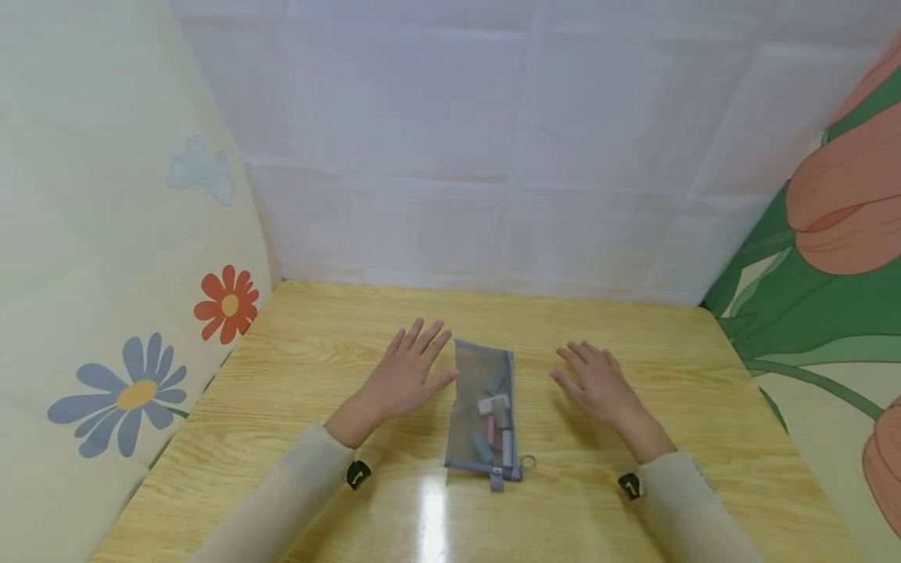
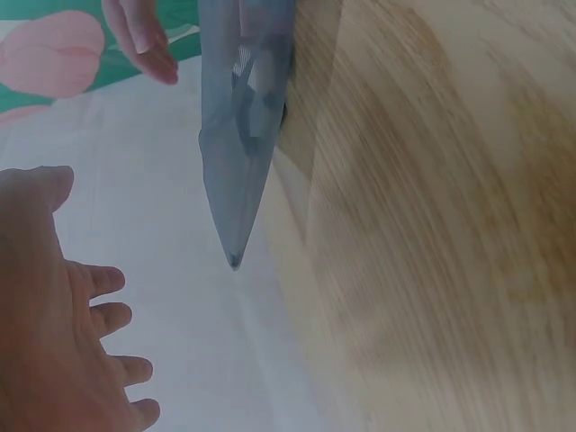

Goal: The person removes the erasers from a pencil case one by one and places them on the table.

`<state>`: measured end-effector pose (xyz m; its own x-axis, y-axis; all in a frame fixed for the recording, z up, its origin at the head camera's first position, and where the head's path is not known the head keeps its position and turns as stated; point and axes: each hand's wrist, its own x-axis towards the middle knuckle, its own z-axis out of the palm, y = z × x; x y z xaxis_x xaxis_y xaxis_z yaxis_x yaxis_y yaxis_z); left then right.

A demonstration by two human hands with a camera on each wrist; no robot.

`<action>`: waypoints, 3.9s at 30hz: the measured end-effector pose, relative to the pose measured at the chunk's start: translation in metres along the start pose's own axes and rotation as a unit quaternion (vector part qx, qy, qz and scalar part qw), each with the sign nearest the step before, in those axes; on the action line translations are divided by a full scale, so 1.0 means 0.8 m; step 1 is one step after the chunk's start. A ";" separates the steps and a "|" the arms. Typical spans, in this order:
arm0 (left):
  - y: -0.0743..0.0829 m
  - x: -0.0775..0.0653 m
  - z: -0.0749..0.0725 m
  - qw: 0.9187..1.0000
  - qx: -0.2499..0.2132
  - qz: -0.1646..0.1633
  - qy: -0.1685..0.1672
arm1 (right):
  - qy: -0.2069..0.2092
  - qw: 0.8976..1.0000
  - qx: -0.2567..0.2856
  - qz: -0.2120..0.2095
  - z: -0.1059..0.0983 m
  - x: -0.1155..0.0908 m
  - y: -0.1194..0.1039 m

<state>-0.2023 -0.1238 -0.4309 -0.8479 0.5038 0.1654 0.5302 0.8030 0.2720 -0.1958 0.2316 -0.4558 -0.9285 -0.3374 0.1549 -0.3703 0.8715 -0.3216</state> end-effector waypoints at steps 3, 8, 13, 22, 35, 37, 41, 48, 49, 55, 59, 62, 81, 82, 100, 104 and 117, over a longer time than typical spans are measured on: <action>0.005 0.000 0.001 1.000 -0.001 0.008 -0.003 | -0.003 1.000 0.001 -0.006 0.000 0.000 -0.004; 0.014 -0.001 0.007 0.999 0.008 0.024 -0.021 | -0.005 1.000 0.002 -0.015 0.002 0.001 -0.009; 0.020 -0.002 0.017 0.999 0.020 0.033 -0.037 | -0.003 1.000 0.001 -0.027 0.005 0.000 -0.014; 0.034 -0.003 0.025 0.997 0.041 0.048 -0.049 | 0.007 0.998 0.022 -0.060 0.009 -0.004 -0.023; 0.059 -0.005 0.033 0.992 0.066 0.082 -0.072 | -0.003 0.995 0.082 -0.063 0.014 -0.016 -0.032; 0.062 -0.006 0.036 0.991 0.069 0.087 -0.077 | -0.013 0.994 0.090 -0.056 0.014 -0.018 -0.035; 0.067 -0.007 0.044 0.989 0.077 0.096 -0.088 | -0.030 0.994 0.100 -0.046 0.015 -0.022 -0.038; 0.078 -0.011 0.054 0.986 0.076 0.102 -0.111 | -0.048 0.992 0.108 -0.048 0.021 -0.028 -0.041; 0.079 -0.011 0.055 0.985 0.079 0.104 -0.112 | -0.050 0.992 0.108 -0.050 0.022 -0.028 -0.041; 0.085 -0.014 0.060 0.983 0.094 0.114 -0.113 | -0.066 0.991 0.111 -0.048 0.025 -0.033 -0.045; 0.087 -0.015 0.061 0.981 0.102 0.119 -0.113 | -0.076 0.990 0.109 -0.053 0.026 -0.036 -0.048; 0.087 -0.016 0.063 0.981 0.108 0.119 -0.111 | -0.084 0.989 0.108 -0.063 0.027 -0.039 -0.051; 0.080 -0.022 0.076 0.978 0.133 0.101 -0.123 | -0.129 0.980 0.099 -0.112 0.033 -0.053 -0.062; 0.079 -0.022 0.076 0.978 0.131 0.100 -0.124 | -0.132 0.980 0.097 -0.113 0.032 -0.054 -0.062; 0.079 -0.025 0.074 0.981 0.114 0.087 -0.130 | -0.133 0.977 0.056 -0.159 0.036 -0.064 -0.074; 0.080 -0.025 0.075 0.982 0.113 0.087 -0.127 | -0.132 0.977 0.051 -0.161 0.037 -0.066 -0.077; 0.083 -0.027 0.073 0.984 0.102 0.083 -0.123 | -0.126 0.978 0.014 -0.166 0.041 -0.065 -0.086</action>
<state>-0.1490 -0.0629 -0.4717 -0.7363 0.6747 -0.0506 0.6721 0.7380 0.0600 -0.1234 0.1777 -0.4723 -0.7323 -0.6806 0.0223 -0.6503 0.6893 -0.3192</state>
